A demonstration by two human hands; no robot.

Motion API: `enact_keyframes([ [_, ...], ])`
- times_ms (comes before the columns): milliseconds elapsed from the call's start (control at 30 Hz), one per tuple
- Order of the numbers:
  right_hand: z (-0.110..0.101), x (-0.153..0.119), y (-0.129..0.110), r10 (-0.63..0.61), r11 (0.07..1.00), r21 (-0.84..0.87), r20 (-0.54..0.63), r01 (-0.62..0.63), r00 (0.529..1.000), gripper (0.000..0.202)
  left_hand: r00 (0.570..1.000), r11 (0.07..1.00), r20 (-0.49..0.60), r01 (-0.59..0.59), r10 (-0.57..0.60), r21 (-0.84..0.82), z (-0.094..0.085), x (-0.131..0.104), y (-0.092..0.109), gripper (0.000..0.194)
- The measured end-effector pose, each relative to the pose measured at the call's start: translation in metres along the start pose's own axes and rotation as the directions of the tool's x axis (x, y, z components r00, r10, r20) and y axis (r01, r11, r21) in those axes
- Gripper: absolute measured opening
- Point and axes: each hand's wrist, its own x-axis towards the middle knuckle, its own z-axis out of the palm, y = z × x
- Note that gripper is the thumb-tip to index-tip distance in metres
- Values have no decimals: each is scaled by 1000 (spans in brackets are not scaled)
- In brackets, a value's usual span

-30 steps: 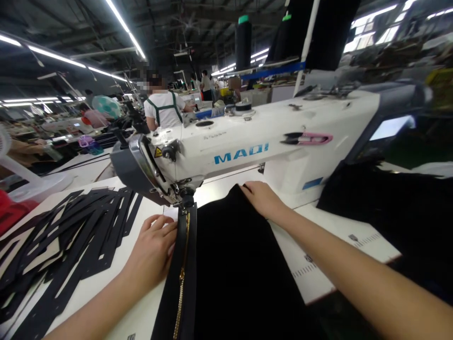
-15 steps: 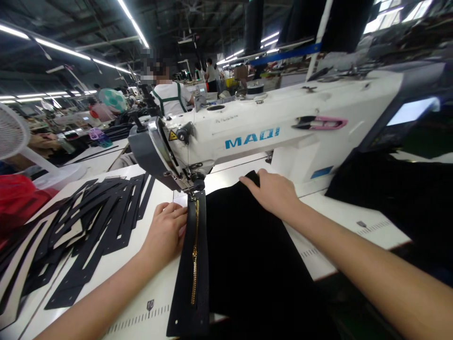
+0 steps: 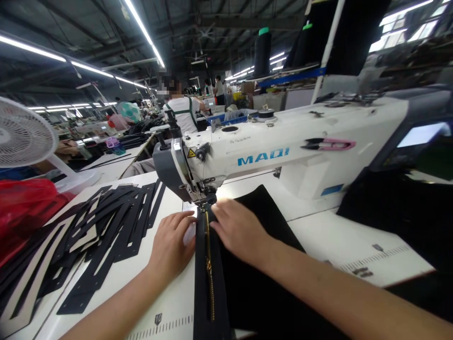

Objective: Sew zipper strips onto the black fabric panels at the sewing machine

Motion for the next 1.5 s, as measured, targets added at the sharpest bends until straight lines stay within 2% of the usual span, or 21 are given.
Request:
enact_keyframes([
  [67, 12, -3, -16, -49, 990, 130, 1, 49, 999, 33, 994, 993, -5, -113, 113, -45, 7, -2, -5, 27],
  [133, 21, -5, -22, -58, 985, 167, 31, 52, 998, 35, 979, 975, -26, -206, 204, -87, 14, -3, -9, 27],
  [233, 24, -6, -18, -72, 981, 182, 36, 64, 997, 37, 963, 958, -59, -268, 263, -99, 19, -3, -11, 24],
  [367, 21, -6, -13, -95, 980, 177, 3, 93, 996, 38, 953, 951, -63, -302, 297, -74, 17, -1, -9, 23],
  [533, 24, -6, -11, -109, 971, 213, 2, 106, 994, 37, 965, 960, -42, -263, 260, -92, 15, 1, -7, 19],
  [700, 29, 4, 0, -106, 960, 264, 47, 90, 993, 37, 977, 975, 45, -206, 210, -85, 14, 6, -8, 17],
  [800, 15, 1, 0, -106, 951, 300, 112, 68, 988, 34, 977, 979, 92, -185, 192, -81, 11, 6, -8, 25],
  [933, -18, -21, -26, -56, 948, 319, 179, -4, 982, 31, 975, 976, 117, -173, 189, -133, 8, 0, -5, 30],
  [1033, -28, -28, -52, 58, 963, 240, 272, -125, 961, 29, 985, 973, 118, -98, 124, -210, 5, -3, -2, 31],
  [1167, -14, -5, -67, 215, 972, 23, 298, -232, 930, 21, 993, 963, 114, 44, -14, -266, 2, -3, 0, 30],
  [1300, -4, 7, -62, 284, 959, -56, 251, -279, 925, 23, 995, 964, 97, 3, 24, -266, -1, -4, 2, 33],
  [1400, -7, -10, -61, 199, 976, -117, 169, -181, 965, 21, 993, 970, 87, -58, 81, -234, -1, -11, 6, 36],
  [1500, -13, -40, -65, -48, 997, -63, 18, 49, 999, 25, 990, 982, 78, -104, 117, -161, 0, -22, 12, 41],
])
